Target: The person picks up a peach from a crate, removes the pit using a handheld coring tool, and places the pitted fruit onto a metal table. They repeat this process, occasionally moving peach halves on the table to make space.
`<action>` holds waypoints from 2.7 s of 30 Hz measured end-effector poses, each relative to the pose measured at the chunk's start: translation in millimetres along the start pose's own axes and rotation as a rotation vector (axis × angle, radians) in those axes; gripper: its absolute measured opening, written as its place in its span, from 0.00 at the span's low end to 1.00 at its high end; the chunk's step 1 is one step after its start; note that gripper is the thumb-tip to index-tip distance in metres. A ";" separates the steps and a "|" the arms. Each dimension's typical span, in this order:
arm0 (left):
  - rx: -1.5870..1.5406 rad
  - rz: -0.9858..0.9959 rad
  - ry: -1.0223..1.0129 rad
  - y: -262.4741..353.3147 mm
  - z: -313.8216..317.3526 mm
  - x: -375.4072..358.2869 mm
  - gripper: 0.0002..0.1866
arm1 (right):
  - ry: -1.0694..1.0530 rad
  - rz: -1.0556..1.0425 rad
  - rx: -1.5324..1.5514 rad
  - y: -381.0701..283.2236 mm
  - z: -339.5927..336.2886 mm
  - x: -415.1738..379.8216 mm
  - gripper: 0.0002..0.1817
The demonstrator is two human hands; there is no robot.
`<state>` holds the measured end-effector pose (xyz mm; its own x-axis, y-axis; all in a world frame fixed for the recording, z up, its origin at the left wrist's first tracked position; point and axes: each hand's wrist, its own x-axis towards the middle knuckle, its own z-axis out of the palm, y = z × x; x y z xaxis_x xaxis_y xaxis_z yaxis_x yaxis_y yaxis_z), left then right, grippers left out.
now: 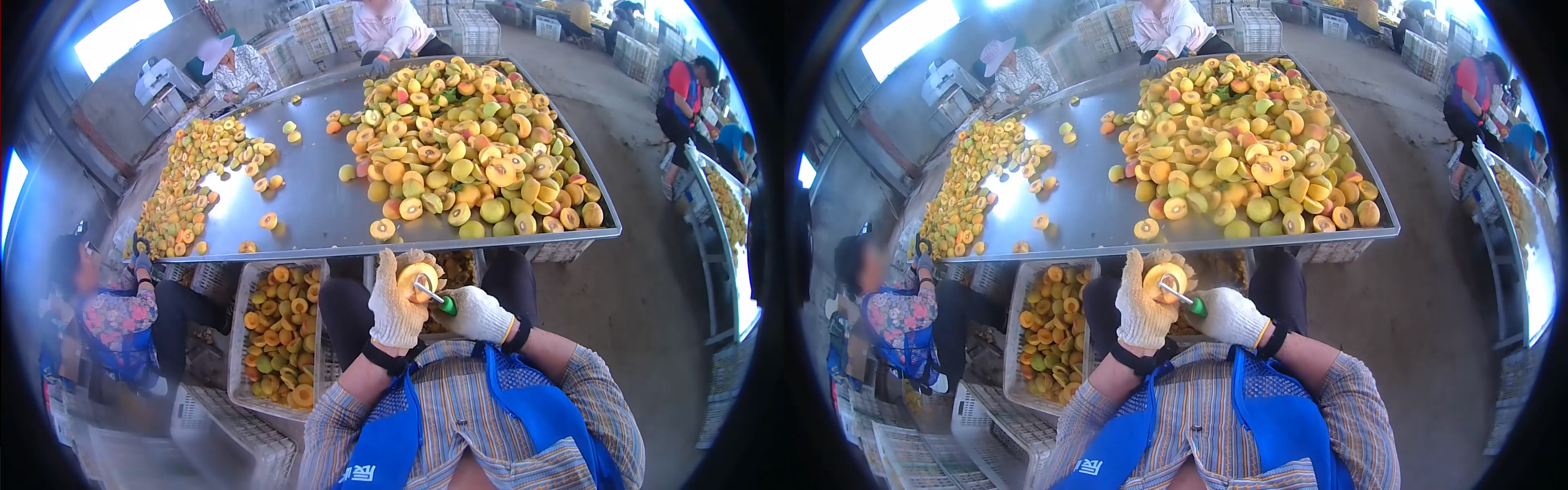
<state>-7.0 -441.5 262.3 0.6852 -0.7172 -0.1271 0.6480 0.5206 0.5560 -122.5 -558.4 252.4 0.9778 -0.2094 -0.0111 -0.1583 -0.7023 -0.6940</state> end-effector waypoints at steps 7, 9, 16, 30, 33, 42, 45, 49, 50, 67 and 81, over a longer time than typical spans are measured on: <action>0.265 0.142 0.044 7.1 11.7 17.6 0.24 | -0.255 -0.029 0.167 1.3 -5.8 14.1 0.14; 0.028 -0.047 -0.009 9.3 4.0 30.4 0.24 | -0.187 -0.022 0.221 15.3 12.2 20.3 0.13; -0.003 -0.092 -0.327 24.8 -13.9 37.7 0.26 | -0.586 0.124 0.856 -10.4 13.3 30.4 0.15; 1.779 0.529 0.935 132.4 -161.9 1.4 0.18 | -0.268 0.186 -0.252 86.2 22.0 45.4 0.18; 2.037 0.857 0.562 116.0 -128.8 52.7 0.23 | -0.291 0.176 -0.205 86.3 28.9 50.3 0.21; 2.326 -0.275 -0.098 65.9 -66.0 190.5 0.28 | -0.367 0.236 -0.089 59.0 18.8 49.4 0.21; 2.296 -0.167 -0.051 69.6 -72.7 171.3 0.24 | -0.251 0.208 -0.085 44.8 -0.7 51.7 0.20; 0.776 0.003 0.099 76.8 -63.3 119.9 0.24 | -0.023 0.136 -0.004 23.3 -17.8 57.1 0.24; 0.535 0.041 0.077 71.8 -46.9 103.0 0.23 | 0.041 0.101 0.013 18.9 -18.0 57.3 0.25; 0.112 -0.139 0.002 30.1 -33.4 22.6 0.26 | 0.068 -0.186 -0.290 -6.2 -27.4 43.1 0.24; 0.116 -0.150 0.009 21.3 -15.1 18.5 0.27 | 0.018 -0.115 -0.222 -6.4 -30.0 25.4 0.15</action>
<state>24.5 -436.6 259.4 0.5869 -0.7784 -0.2228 0.7009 0.3507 0.6210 -100.8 -579.7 278.1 0.9888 -0.1303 0.0733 -0.0745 -0.8542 -0.5145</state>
